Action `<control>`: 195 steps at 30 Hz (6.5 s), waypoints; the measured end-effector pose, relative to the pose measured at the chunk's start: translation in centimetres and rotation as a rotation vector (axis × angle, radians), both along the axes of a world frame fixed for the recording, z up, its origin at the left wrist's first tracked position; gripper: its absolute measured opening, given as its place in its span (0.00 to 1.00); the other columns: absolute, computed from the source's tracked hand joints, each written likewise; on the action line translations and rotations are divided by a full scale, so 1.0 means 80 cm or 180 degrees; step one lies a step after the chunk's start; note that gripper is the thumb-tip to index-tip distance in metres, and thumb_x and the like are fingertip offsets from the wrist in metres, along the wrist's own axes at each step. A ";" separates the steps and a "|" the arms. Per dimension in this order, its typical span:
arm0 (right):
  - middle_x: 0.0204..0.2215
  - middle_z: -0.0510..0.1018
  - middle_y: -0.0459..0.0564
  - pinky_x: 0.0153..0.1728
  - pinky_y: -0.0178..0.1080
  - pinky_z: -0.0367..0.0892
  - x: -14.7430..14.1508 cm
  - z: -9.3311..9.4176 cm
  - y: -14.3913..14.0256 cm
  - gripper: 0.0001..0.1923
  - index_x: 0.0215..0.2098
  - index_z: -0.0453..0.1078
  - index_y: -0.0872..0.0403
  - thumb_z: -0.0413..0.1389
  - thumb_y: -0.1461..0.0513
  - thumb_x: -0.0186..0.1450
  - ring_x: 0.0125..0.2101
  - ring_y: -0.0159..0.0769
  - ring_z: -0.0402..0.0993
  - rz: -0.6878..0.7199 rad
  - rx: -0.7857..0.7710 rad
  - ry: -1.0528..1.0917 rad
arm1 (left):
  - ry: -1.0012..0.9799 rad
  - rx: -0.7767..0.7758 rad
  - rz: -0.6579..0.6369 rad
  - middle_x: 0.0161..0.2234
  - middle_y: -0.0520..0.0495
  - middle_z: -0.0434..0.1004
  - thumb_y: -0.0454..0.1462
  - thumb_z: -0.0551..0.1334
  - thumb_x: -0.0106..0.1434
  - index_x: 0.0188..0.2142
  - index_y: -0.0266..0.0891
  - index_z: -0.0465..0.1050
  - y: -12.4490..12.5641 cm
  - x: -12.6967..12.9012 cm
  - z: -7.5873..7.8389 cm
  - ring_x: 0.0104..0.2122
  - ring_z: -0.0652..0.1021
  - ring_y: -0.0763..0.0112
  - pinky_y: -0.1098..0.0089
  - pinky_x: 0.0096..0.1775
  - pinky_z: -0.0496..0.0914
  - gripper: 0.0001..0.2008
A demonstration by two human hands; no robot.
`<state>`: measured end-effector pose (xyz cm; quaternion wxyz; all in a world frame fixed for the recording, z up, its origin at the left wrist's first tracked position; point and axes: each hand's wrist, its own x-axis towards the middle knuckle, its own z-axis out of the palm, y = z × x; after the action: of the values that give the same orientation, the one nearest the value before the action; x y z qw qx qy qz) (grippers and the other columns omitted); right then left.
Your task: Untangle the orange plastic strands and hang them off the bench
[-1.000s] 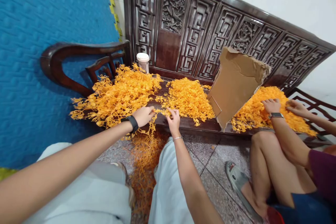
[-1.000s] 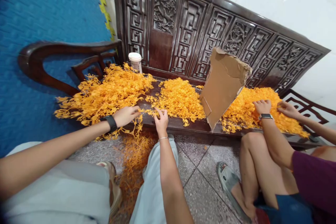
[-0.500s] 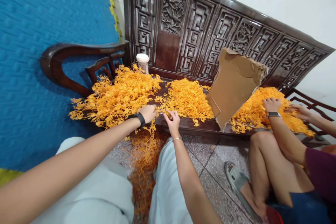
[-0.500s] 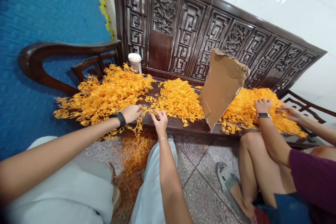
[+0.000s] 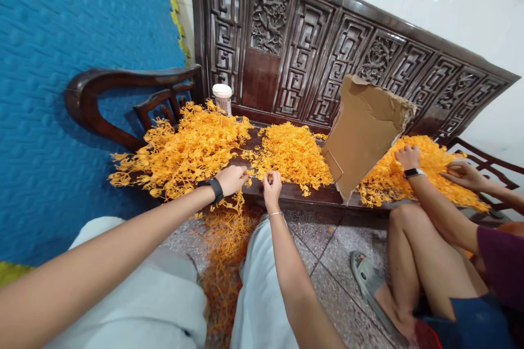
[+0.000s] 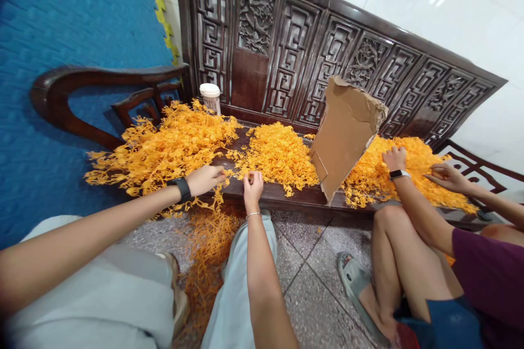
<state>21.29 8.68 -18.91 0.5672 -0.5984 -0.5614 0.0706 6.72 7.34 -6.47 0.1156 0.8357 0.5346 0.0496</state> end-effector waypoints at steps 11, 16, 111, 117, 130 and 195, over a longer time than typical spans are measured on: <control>0.25 0.61 0.46 0.28 0.31 0.56 0.002 0.002 0.006 0.13 0.29 0.64 0.57 0.44 0.57 0.60 0.24 0.28 0.56 -0.0471 0.0092 0.0643 | -0.0033 -0.0111 -0.0070 0.25 0.47 0.73 0.39 0.44 0.61 0.33 0.40 0.63 -0.077 -0.030 -0.004 0.26 0.74 0.65 0.71 0.26 0.59 0.12; 0.28 0.62 0.47 0.27 0.30 0.57 0.003 0.001 0.004 0.16 0.37 0.66 0.57 0.46 0.55 0.59 0.22 0.26 0.55 -0.0083 0.0043 0.0460 | -0.0306 -0.0256 0.0010 0.18 0.52 0.67 0.39 0.44 0.60 0.30 0.41 0.62 -0.085 -0.061 -0.002 0.21 0.70 0.70 0.73 0.25 0.57 0.11; 0.26 0.62 0.46 0.25 0.30 0.56 -0.002 0.006 -0.009 0.14 0.26 0.63 0.57 0.46 0.54 0.59 0.22 0.25 0.56 -0.0114 0.0245 0.0581 | -0.0411 -0.0563 -0.0144 0.12 0.54 0.64 0.38 0.51 0.51 0.19 0.39 0.67 -0.005 -0.036 0.022 0.17 0.67 0.74 0.74 0.22 0.58 0.10; 0.16 0.64 0.43 0.23 0.29 0.56 -0.003 -0.001 -0.008 0.21 0.20 0.64 0.58 0.42 0.52 0.61 0.19 0.25 0.58 0.0301 -0.0057 0.0818 | -0.0191 -0.0478 -0.0264 0.17 0.51 0.71 0.37 0.52 0.49 0.20 0.39 0.70 0.007 -0.019 0.014 0.21 0.69 0.73 0.74 0.23 0.58 0.10; 0.40 0.74 0.53 0.42 0.39 0.63 0.003 -0.001 0.003 0.19 0.41 0.69 0.57 0.48 0.54 0.58 0.39 0.35 0.70 0.0904 -0.0223 0.1163 | -0.0043 -0.0544 -0.0203 0.19 0.50 0.72 0.37 0.53 0.48 0.20 0.40 0.71 0.017 -0.004 0.004 0.22 0.70 0.71 0.74 0.25 0.59 0.09; 0.21 0.64 0.45 0.27 0.30 0.56 0.002 0.001 0.000 0.15 0.23 0.65 0.58 0.50 0.53 0.54 0.23 0.27 0.57 -0.0074 0.0053 0.1312 | -0.0519 -0.0839 0.0134 0.28 0.46 0.75 0.34 0.49 0.56 0.29 0.36 0.72 -0.008 0.045 -0.024 0.27 0.72 0.71 0.75 0.27 0.61 0.12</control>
<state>21.44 8.70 -18.84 0.6757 -0.5731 -0.4271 0.1805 10.29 6.67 -8.43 0.2662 0.7951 0.5428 0.0491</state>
